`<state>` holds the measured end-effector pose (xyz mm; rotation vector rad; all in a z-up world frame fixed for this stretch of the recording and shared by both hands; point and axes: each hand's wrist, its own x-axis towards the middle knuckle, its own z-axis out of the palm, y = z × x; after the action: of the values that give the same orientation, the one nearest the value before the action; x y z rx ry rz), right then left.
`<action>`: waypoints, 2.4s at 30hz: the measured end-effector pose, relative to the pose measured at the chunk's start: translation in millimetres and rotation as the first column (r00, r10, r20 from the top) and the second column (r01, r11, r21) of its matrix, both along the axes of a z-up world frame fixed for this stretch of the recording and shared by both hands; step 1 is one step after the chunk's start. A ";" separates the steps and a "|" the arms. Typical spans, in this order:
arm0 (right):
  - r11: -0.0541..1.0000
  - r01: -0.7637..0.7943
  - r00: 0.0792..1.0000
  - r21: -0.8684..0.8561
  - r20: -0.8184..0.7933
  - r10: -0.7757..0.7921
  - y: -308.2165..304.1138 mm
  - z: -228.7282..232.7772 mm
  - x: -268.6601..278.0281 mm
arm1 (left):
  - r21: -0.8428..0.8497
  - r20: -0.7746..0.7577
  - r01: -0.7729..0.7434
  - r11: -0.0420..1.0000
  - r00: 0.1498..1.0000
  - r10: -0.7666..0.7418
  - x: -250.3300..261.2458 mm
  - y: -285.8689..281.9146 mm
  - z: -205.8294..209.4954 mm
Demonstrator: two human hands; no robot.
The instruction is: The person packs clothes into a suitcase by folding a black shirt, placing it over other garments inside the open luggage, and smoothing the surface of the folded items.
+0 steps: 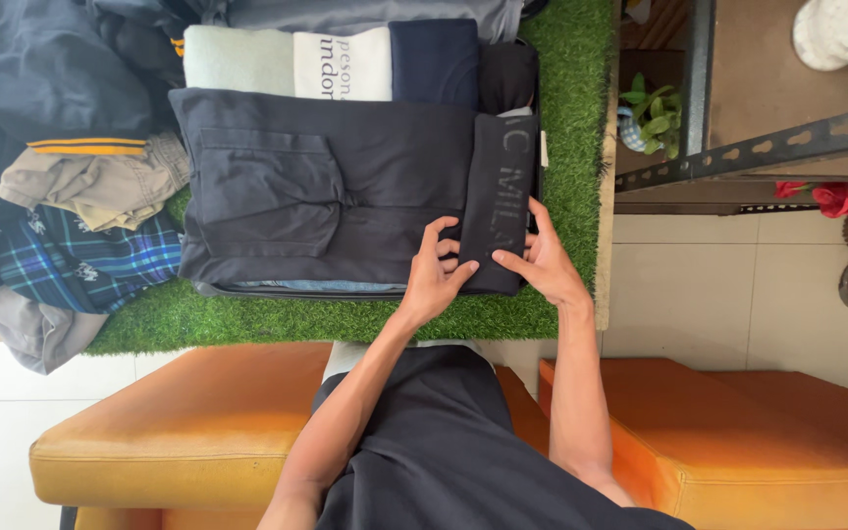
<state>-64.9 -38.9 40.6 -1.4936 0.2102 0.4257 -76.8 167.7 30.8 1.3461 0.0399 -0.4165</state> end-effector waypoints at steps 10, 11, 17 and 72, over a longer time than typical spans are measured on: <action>0.980 0.051 0.998 0.190 0.021 -0.056 -2.5 -14.8 -0.5 | 0.349 0.070 0.004 0.937 0.997 -0.030 8.1 -6.3 11.4; 0.981 0.052 0.998 0.189 0.021 -0.057 -5.1 -14.3 -0.7 | 0.348 0.071 0.005 0.937 0.997 -0.031 6.2 -9.6 9.2; 0.958 0.068 0.995 0.280 0.056 -0.087 -31.5 -5.5 3.1 | 0.220 0.102 -0.092 0.971 0.992 0.071 -1.9 -37.5 3.3; 0.931 0.131 0.896 -0.342 0.442 0.036 20.7 11.8 -41.3 | 0.786 0.333 -0.127 0.605 0.912 -0.241 54.4 -69.9 73.7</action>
<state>-106.1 -18.1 52.4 -1.9053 -0.0410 -0.0095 -22.5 97.8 104.5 2.3343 -0.1970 -0.1402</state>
